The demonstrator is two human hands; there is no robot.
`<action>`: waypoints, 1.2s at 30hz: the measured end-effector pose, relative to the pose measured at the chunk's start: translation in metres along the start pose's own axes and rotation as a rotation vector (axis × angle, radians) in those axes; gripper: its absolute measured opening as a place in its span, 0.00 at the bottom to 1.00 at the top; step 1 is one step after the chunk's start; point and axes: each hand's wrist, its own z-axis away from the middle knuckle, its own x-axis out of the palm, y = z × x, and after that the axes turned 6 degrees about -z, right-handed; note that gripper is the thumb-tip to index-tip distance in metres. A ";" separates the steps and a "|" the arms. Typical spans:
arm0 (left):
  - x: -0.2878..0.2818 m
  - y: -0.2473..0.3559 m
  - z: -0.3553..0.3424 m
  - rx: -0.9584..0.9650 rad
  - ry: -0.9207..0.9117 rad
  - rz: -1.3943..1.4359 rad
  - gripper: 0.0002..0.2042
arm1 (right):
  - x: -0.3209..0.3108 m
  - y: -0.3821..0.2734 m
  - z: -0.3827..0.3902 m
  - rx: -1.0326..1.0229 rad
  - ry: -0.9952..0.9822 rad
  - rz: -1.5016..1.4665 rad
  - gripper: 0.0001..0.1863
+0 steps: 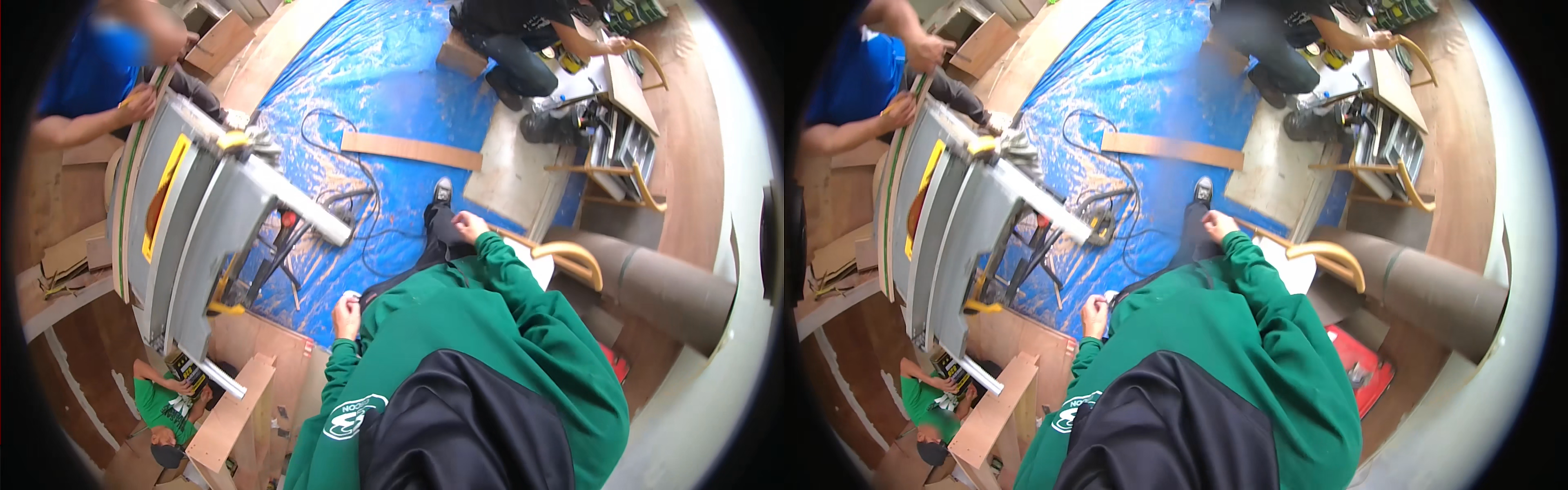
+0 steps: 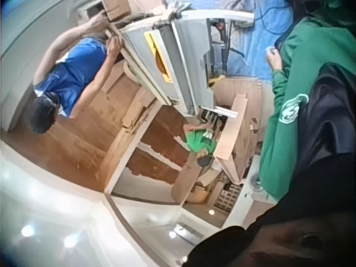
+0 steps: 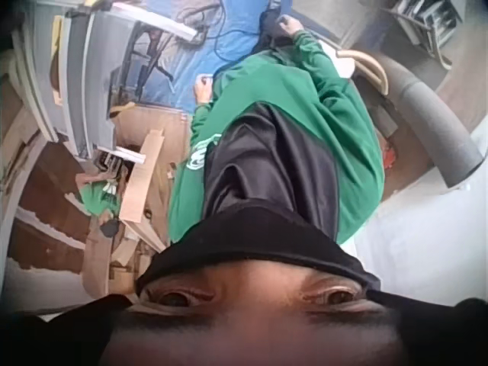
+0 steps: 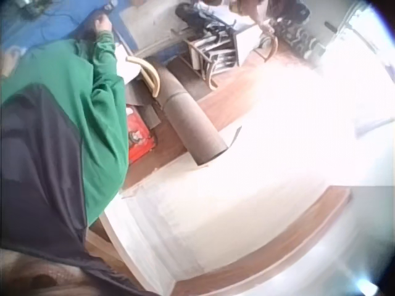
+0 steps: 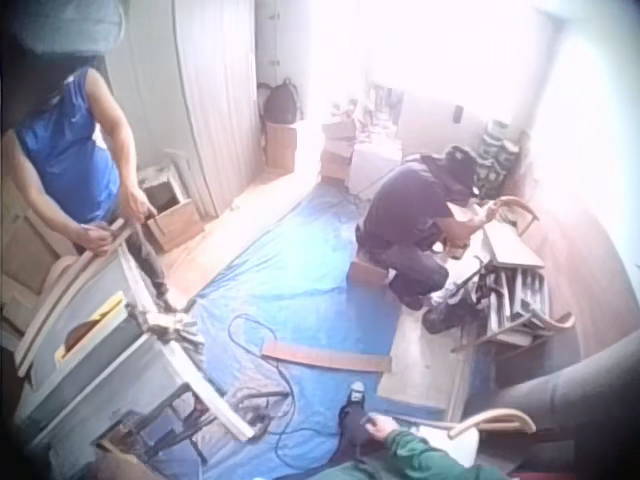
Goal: The person applies a yellow liquid finish to a rectangular piece of wood using a red sanding block. They spread the liquid across the surface, then pour more from a metal can onto the block to continue the application. The person moves around the workshop, briefly handling other wood pieces before returning to the task.
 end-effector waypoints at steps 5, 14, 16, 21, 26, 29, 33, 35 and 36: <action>0.043 0.259 -0.096 -0.111 -0.307 0.504 0.10 | -0.083 -0.150 -0.029 0.034 -0.531 -0.846 0.11; 0.058 0.443 -0.256 -0.025 -0.603 0.897 0.08 | -0.223 -0.212 -0.140 -0.071 -0.284 -1.141 0.09; 0.057 0.466 -0.300 -0.026 -0.632 0.914 0.08 | -0.240 -0.220 -0.186 -0.109 -0.294 -1.127 0.08; 0.036 0.525 -0.437 -0.082 -0.732 1.081 0.08 | -0.278 -0.269 -0.325 -0.241 -0.267 -1.059 0.07; -0.002 0.593 -0.589 -0.157 -0.843 1.187 0.06 | -0.322 -0.350 -0.469 -0.247 -0.209 -0.955 0.08; -0.035 0.646 -0.662 -0.162 -0.848 1.158 0.06 | -0.351 -0.395 -0.542 -0.290 -0.169 -0.925 0.08; -0.058 0.701 -0.755 -0.175 -0.881 1.080 0.07 | -0.404 -0.452 -0.620 -0.339 -0.113 -0.885 0.07; -0.053 0.738 -0.810 -0.161 -0.947 1.017 0.08 | -0.437 -0.461 -0.663 -0.394 0.052 -0.735 0.06; -0.047 0.758 -0.837 -0.175 -0.942 0.976 0.08 | -0.451 -0.462 -0.690 -0.379 0.084 -0.727 0.05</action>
